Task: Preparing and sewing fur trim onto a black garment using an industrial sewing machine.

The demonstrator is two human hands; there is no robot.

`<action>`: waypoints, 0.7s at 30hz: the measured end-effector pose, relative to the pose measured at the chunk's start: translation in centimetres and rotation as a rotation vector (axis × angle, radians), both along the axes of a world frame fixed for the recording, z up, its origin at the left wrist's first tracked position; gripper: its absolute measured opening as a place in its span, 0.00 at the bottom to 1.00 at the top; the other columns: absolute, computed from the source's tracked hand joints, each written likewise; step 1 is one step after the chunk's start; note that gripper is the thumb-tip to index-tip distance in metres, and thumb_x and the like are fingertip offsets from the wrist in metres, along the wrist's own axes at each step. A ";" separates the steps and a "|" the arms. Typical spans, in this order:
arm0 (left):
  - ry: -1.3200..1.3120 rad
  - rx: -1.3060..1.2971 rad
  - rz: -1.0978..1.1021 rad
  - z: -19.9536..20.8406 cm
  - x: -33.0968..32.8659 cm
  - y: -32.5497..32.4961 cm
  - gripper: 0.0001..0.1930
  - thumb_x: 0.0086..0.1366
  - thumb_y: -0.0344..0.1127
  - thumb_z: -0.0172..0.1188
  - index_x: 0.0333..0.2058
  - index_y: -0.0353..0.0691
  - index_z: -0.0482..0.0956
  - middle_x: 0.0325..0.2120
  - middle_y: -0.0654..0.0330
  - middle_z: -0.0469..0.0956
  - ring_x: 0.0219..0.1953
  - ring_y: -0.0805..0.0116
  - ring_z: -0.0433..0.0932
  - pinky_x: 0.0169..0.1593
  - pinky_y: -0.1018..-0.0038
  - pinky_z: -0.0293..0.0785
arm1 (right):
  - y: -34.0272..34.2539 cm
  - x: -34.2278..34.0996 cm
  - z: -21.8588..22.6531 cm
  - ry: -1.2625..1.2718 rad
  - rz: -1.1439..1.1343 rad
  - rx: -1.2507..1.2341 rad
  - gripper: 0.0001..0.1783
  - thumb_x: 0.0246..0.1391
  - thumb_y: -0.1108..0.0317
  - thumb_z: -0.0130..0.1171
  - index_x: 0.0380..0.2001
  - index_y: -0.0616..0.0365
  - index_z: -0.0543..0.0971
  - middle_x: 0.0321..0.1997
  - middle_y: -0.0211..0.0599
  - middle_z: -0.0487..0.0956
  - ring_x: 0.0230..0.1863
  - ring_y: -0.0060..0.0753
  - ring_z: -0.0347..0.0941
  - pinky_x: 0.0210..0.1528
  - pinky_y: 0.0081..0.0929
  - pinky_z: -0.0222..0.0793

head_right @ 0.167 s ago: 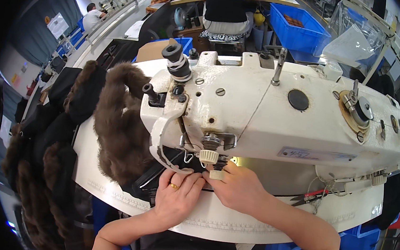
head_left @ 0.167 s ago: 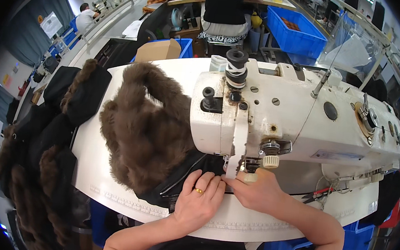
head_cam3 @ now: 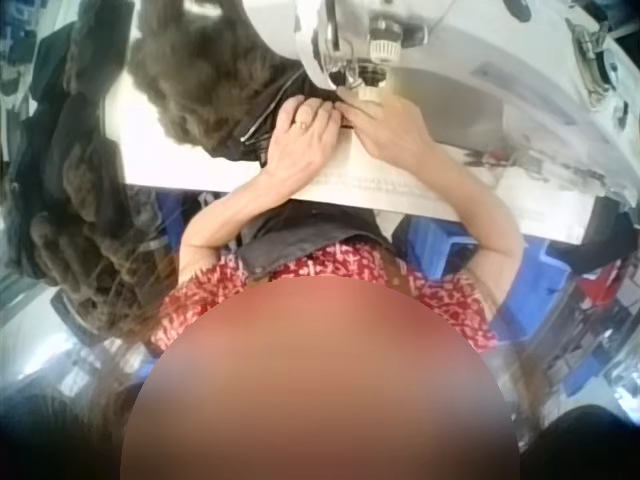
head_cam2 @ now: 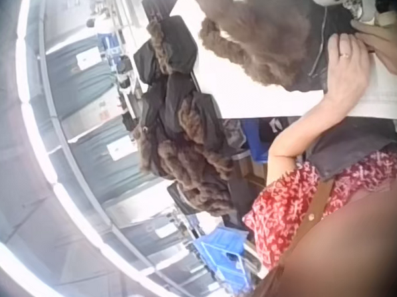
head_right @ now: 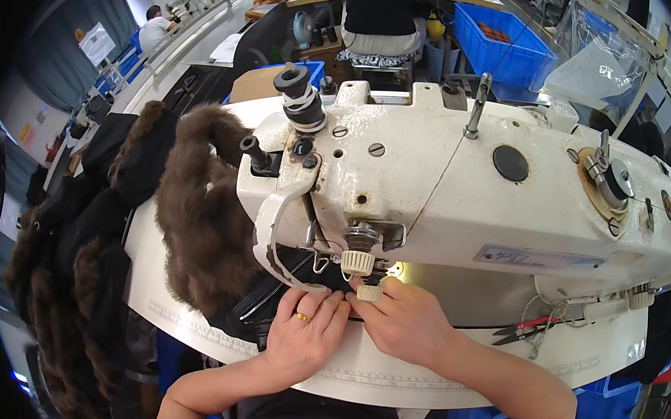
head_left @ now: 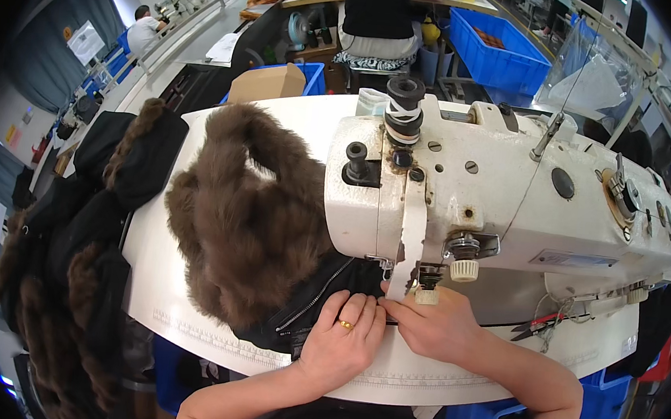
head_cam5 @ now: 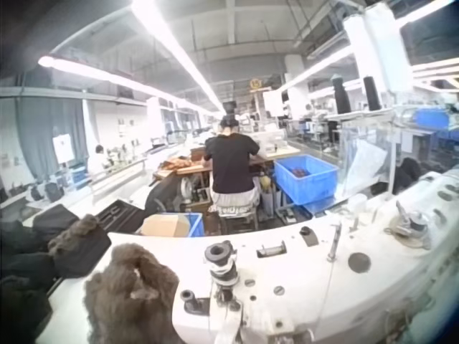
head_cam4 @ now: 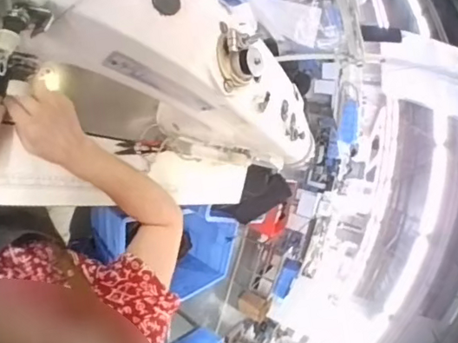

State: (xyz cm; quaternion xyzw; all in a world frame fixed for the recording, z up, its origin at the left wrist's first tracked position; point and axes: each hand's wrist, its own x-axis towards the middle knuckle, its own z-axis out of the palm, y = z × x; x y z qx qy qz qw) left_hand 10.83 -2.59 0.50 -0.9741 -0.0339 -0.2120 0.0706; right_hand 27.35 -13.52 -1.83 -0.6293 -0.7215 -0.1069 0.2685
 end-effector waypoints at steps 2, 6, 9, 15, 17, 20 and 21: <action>0.008 0.006 -0.020 0.1 0.0 0.0 0.19 0.49 0.32 0.59 0.41 0.32 0.79 0.43 0.54 0.79 0.48 0.60 0.74 0.55 0.61 0.67 | -0.1 0.0 -0.2 0.022 -0.014 0.031 0.09 0.45 0.69 0.64 0.33 0.52 0.83 0.28 0.25 0.76 0.28 0.27 0.69 0.25 0.23 0.67; 0.007 -0.006 -0.025 0.1 0.0 0.0 0.19 0.49 0.32 0.59 0.41 0.30 0.79 0.43 0.52 0.79 0.47 0.59 0.74 0.54 0.61 0.68 | 0.0 -0.1 0.4 0.002 -0.046 0.050 0.08 0.45 0.69 0.64 0.33 0.51 0.83 0.27 0.25 0.74 0.27 0.28 0.69 0.25 0.23 0.67; -0.004 -0.025 -0.035 0.2 0.6 0.4 0.19 0.50 0.33 0.58 0.41 0.29 0.79 0.43 0.50 0.78 0.46 0.59 0.75 0.53 0.61 0.68 | 0.0 0.1 -1.0 0.024 -0.086 -0.048 0.08 0.43 0.68 0.64 0.30 0.49 0.82 0.23 0.26 0.71 0.28 0.29 0.71 0.25 0.27 0.69; -0.013 -0.009 -0.041 0.0 1.8 0.8 0.18 0.50 0.32 0.56 0.39 0.27 0.78 0.38 0.49 0.77 0.46 0.57 0.72 0.53 0.63 0.68 | -0.1 0.8 -1.3 0.095 -0.141 -0.151 0.05 0.37 0.68 0.63 0.19 0.49 0.76 0.18 0.32 0.71 0.19 0.38 0.72 0.19 0.35 0.68; -0.015 0.009 -0.004 0.3 1.9 0.6 0.18 0.50 0.32 0.56 0.39 0.27 0.78 0.38 0.49 0.77 0.45 0.57 0.72 0.54 0.63 0.68 | -0.3 0.9 -2.5 0.093 -0.127 -0.153 0.05 0.35 0.69 0.63 0.17 0.50 0.76 0.17 0.31 0.70 0.19 0.38 0.72 0.18 0.36 0.68; -0.034 0.016 -0.025 0.1 2.2 1.0 0.17 0.50 0.31 0.56 0.38 0.26 0.78 0.39 0.49 0.76 0.46 0.55 0.71 0.55 0.62 0.67 | -0.1 1.1 -4.2 0.099 -0.119 -0.144 0.05 0.32 0.70 0.61 0.13 0.51 0.74 0.15 0.31 0.69 0.18 0.38 0.72 0.18 0.36 0.67; -0.031 0.018 -0.031 -0.1 2.2 1.1 0.17 0.50 0.31 0.56 0.38 0.26 0.78 0.39 0.49 0.76 0.46 0.55 0.71 0.55 0.62 0.67 | -0.1 1.1 -4.4 0.107 -0.118 -0.130 0.05 0.31 0.71 0.61 0.12 0.51 0.73 0.15 0.31 0.69 0.19 0.37 0.72 0.19 0.36 0.68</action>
